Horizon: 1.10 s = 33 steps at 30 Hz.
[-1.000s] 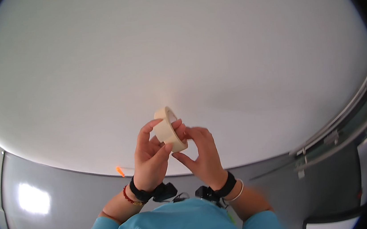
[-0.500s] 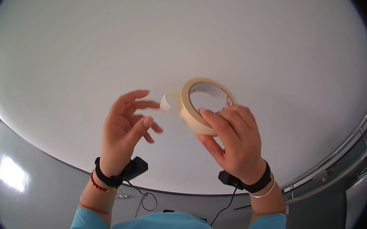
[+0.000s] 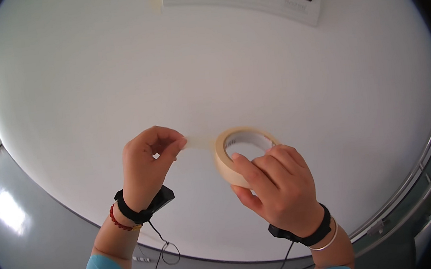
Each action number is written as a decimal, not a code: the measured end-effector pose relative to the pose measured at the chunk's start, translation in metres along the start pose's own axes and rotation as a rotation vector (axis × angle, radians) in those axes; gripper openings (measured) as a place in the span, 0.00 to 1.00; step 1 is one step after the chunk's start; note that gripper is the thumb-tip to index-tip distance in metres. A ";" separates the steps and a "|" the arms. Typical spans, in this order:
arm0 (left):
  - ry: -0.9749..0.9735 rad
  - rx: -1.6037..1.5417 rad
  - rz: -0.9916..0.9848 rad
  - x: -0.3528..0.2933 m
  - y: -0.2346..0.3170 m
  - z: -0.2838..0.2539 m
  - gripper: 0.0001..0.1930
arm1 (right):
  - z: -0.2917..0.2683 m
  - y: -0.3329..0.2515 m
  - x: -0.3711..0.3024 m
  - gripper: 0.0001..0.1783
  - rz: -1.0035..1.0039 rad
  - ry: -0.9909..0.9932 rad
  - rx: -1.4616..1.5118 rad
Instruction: Applying masking tape around a wall-mounted panel and then using a paint roller over the taped area.
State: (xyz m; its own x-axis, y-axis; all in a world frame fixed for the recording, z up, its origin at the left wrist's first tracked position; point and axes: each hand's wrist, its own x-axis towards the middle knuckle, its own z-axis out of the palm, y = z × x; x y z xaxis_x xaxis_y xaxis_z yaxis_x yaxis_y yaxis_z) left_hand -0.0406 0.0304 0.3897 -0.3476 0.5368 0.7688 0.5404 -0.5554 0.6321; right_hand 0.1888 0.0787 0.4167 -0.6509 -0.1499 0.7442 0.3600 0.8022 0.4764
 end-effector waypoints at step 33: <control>0.168 0.377 0.257 0.176 0.018 0.018 0.08 | 0.003 0.103 0.100 0.04 -0.280 0.083 -0.725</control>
State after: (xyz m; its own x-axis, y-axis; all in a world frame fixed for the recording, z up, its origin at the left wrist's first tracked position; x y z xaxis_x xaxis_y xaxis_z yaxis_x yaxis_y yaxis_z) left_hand -0.0787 0.1263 0.5350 -0.2688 0.2852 0.9200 0.8540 -0.3713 0.3646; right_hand 0.1587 0.1478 0.5392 -0.7399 -0.3565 0.5705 0.5554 0.1549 0.8171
